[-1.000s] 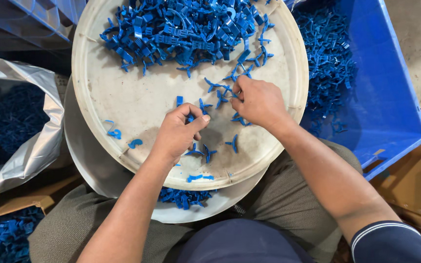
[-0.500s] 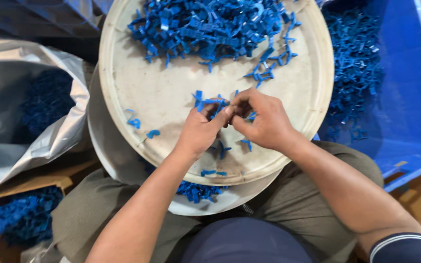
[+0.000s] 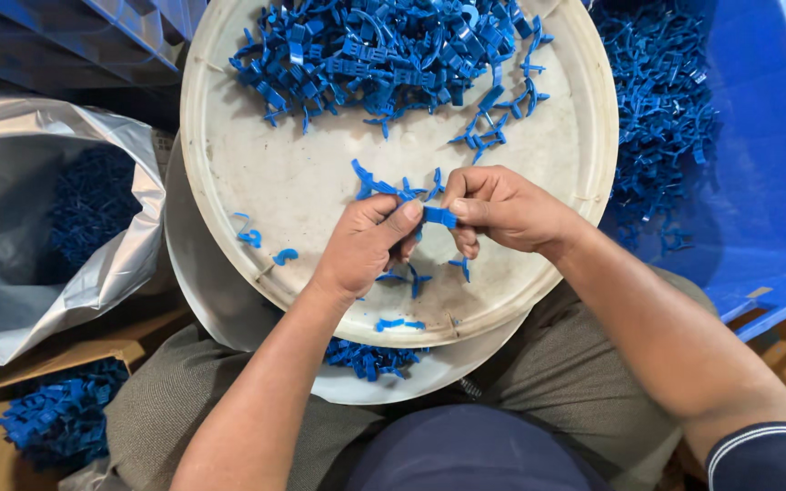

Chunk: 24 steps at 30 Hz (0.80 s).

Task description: The person sits on the floor and sorts small blue plastic pieces by hand. They pick up the pieces from a white bucket lid, separate them, and place them into a blue bin.

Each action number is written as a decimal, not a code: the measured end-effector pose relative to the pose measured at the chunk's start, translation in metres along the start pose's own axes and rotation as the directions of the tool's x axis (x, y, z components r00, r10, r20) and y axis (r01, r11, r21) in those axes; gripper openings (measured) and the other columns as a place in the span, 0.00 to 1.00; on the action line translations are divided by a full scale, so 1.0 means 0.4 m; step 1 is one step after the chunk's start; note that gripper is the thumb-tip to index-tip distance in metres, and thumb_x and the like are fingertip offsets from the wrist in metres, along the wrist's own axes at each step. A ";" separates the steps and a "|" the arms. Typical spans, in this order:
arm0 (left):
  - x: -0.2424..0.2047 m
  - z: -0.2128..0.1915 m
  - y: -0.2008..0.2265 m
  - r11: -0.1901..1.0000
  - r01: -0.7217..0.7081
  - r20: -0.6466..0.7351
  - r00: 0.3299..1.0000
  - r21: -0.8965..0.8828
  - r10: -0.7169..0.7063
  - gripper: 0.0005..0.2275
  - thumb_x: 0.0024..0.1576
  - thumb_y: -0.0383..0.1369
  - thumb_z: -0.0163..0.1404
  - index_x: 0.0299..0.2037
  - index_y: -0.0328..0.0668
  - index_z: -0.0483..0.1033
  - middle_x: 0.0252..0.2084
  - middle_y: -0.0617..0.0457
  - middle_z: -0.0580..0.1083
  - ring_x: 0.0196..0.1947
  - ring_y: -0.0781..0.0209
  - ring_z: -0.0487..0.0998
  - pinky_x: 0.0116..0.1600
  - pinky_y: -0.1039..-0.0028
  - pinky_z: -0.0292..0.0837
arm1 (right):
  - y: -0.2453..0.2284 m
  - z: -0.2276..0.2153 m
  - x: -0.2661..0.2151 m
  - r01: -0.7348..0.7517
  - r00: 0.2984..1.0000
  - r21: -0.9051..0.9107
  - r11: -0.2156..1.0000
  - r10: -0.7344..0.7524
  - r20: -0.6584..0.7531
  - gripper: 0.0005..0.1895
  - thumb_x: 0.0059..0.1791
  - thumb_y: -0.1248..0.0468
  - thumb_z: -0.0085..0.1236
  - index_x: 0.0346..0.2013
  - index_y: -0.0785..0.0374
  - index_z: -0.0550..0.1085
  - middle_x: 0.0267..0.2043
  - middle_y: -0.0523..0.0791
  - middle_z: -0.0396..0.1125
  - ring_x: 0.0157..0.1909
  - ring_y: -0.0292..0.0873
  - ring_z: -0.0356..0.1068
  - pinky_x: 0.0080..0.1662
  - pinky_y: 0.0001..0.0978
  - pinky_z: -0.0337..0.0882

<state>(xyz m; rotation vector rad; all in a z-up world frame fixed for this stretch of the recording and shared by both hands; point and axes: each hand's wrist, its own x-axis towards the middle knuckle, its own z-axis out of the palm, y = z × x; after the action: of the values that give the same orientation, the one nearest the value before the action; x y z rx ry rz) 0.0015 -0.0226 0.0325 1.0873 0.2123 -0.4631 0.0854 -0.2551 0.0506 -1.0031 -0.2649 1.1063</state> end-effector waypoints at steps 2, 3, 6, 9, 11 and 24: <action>0.000 -0.004 0.003 0.999 0.035 -0.016 0.999 0.009 -0.035 0.13 0.62 0.41 0.52 0.31 0.40 0.77 0.20 0.58 0.70 0.16 0.73 0.63 0.21 0.81 0.55 | -0.002 -0.004 -0.002 -0.004 0.999 0.042 0.999 0.002 0.045 0.12 0.57 0.59 0.56 0.39 0.68 0.72 0.27 0.47 0.68 0.29 0.41 0.71 0.35 0.35 0.72; 0.004 -0.012 0.009 0.997 0.049 -0.044 0.998 0.057 -0.046 0.13 0.62 0.41 0.53 0.30 0.40 0.77 0.19 0.58 0.69 0.15 0.73 0.63 0.20 0.80 0.55 | -0.014 -0.010 -0.012 -0.019 0.988 0.032 0.999 0.014 0.155 0.13 0.57 0.59 0.57 0.40 0.69 0.74 0.28 0.48 0.69 0.30 0.41 0.72 0.36 0.36 0.72; -0.005 -0.053 0.032 0.997 0.005 -0.060 0.998 0.083 0.000 0.14 0.62 0.40 0.54 0.29 0.39 0.76 0.17 0.58 0.67 0.14 0.71 0.61 0.20 0.78 0.54 | -0.057 -0.021 -0.023 0.071 0.922 -0.203 0.977 0.013 0.386 0.15 0.58 0.58 0.58 0.40 0.70 0.76 0.34 0.49 0.72 0.37 0.44 0.73 0.42 0.37 0.72; -0.007 -0.069 0.052 0.906 0.050 0.054 0.995 0.421 -0.080 0.14 0.61 0.40 0.54 0.27 0.39 0.76 0.18 0.60 0.69 0.17 0.73 0.66 0.22 0.78 0.60 | -0.076 -0.010 -0.008 0.321 0.937 -0.693 0.646 -0.109 0.332 0.13 0.59 0.58 0.58 0.46 0.66 0.76 0.44 0.48 0.74 0.49 0.42 0.73 0.53 0.35 0.72; 0.001 -0.041 0.030 0.815 0.101 0.128 0.969 0.570 -0.210 0.12 0.59 0.39 0.54 0.27 0.41 0.78 0.18 0.60 0.69 0.17 0.73 0.68 0.23 0.78 0.63 | -0.041 0.023 0.014 0.196 0.978 -0.774 0.603 -0.179 0.108 0.21 0.51 0.58 0.62 0.56 0.64 0.72 0.44 0.44 0.72 0.42 0.35 0.69 0.44 0.28 0.70; 0.004 -0.029 0.010 0.980 0.198 -0.067 0.978 0.032 -0.196 0.12 0.61 0.40 0.49 0.32 0.40 0.76 0.22 0.56 0.72 0.19 0.69 0.70 0.21 0.80 0.58 | -0.028 0.034 0.017 -0.135 0.959 -0.962 0.235 -0.213 -0.187 0.17 0.44 0.51 0.67 0.33 0.60 0.73 0.25 0.43 0.71 0.29 0.42 0.72 0.33 0.36 0.70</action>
<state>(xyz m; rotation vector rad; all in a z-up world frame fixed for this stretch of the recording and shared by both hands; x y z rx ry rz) 0.0054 -0.0111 0.0297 1.1246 0.3714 -0.6121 0.0869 -0.2430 0.0649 -2.2925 -0.8235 0.6106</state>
